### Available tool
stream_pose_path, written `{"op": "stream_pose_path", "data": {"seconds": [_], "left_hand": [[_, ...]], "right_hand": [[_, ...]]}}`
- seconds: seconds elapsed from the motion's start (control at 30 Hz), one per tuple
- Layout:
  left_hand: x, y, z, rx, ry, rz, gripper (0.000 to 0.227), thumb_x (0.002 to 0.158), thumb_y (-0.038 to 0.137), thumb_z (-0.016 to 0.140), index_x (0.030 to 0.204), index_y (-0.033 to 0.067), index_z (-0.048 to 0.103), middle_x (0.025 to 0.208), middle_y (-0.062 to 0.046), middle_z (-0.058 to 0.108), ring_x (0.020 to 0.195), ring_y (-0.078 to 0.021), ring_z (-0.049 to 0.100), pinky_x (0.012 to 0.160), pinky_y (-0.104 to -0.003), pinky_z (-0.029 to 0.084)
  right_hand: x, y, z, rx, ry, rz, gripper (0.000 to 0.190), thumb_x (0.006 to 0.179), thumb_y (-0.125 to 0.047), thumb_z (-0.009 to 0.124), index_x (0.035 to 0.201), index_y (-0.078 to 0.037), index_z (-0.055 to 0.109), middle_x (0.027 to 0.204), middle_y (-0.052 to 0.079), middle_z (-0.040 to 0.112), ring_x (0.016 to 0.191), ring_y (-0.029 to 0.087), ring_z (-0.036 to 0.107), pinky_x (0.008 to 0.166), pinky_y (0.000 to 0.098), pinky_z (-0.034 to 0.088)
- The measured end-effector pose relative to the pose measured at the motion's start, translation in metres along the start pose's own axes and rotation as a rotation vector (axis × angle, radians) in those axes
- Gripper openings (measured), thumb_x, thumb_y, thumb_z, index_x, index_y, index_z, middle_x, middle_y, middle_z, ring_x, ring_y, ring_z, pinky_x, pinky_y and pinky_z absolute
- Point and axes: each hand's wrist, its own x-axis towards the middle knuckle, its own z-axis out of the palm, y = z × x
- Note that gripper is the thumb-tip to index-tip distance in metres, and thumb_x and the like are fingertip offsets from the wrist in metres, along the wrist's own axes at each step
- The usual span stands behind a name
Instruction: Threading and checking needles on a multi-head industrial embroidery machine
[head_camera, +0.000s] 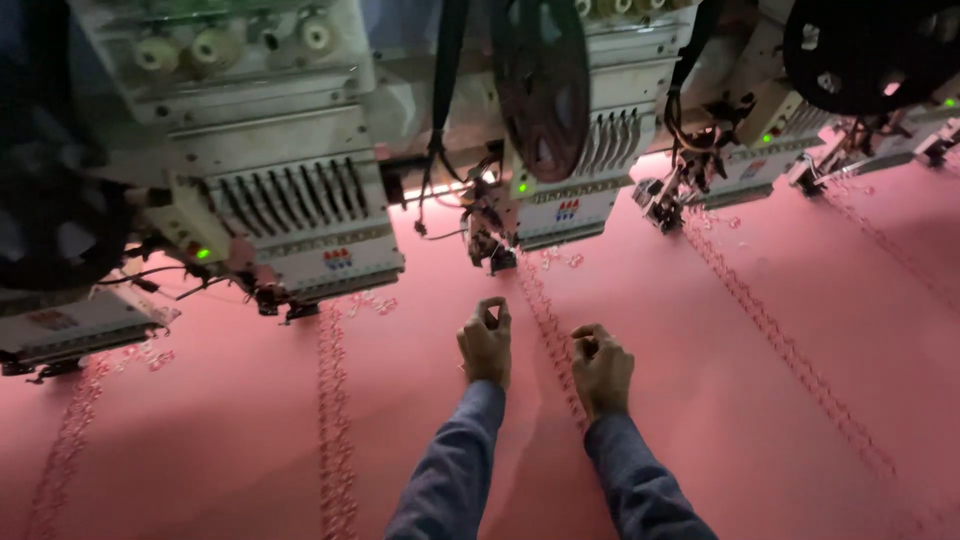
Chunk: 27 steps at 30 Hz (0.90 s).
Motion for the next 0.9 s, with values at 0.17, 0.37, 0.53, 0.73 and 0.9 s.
{"op": "stream_pose_path", "data": {"seconds": [0.17,0.37,0.53,0.73,0.9], "left_hand": [[0.051,0.002,0.071,0.171,0.157,-0.127,0.009,0.093,0.04,0.068,0.099,0.0409,0.075,0.065,-0.001,0.067,0.079,-0.0324,0.074,0.08,-0.054,0.061],[0.079,0.004,0.124,0.209,0.232,-0.136,0.013,0.093,0.044,0.069,0.103,0.0408,0.077,0.08,0.002,0.078,0.09,-0.0293,0.076,0.085,-0.054,0.061],[0.085,0.004,0.14,0.286,0.263,-0.207,0.015,0.091,0.044,0.072,0.104,0.0456,0.077,0.088,0.005,0.079,0.095,-0.0303,0.076,0.086,-0.053,0.062],[0.079,0.02,0.134,0.313,0.228,-0.244,0.018,0.092,0.042,0.071,0.108,0.0435,0.078,0.094,0.001,0.08,0.099,-0.0338,0.075,0.091,-0.054,0.06],[0.087,0.015,0.142,0.329,0.233,-0.243,0.017,0.091,0.044,0.072,0.107,0.0466,0.078,0.096,-0.002,0.08,0.098,-0.036,0.075,0.09,-0.055,0.061]], "right_hand": [[0.06,0.036,0.018,0.02,-0.012,-0.06,0.009,0.087,-0.023,0.065,0.09,-0.027,0.073,0.07,0.012,0.068,0.081,0.039,0.071,0.079,0.0542,0.057],[0.084,0.054,0.028,0.009,-0.024,-0.085,0.011,0.083,-0.022,0.07,0.09,-0.029,0.073,0.067,0.01,0.064,0.079,0.036,0.072,0.079,0.0497,0.057],[0.091,0.059,0.027,0.038,-0.048,-0.126,0.011,0.082,-0.022,0.071,0.09,-0.029,0.072,0.063,0.005,0.062,0.079,0.03,0.069,0.08,0.0454,0.058],[0.089,0.068,0.032,0.037,-0.095,-0.115,0.011,0.083,-0.03,0.071,0.094,-0.034,0.07,0.069,0.005,0.062,0.083,0.03,0.069,0.082,0.0474,0.059],[0.092,0.058,0.027,0.047,-0.096,-0.117,0.009,0.084,-0.028,0.07,0.092,-0.03,0.07,0.068,0.007,0.063,0.083,0.031,0.069,0.082,0.048,0.059]]}}
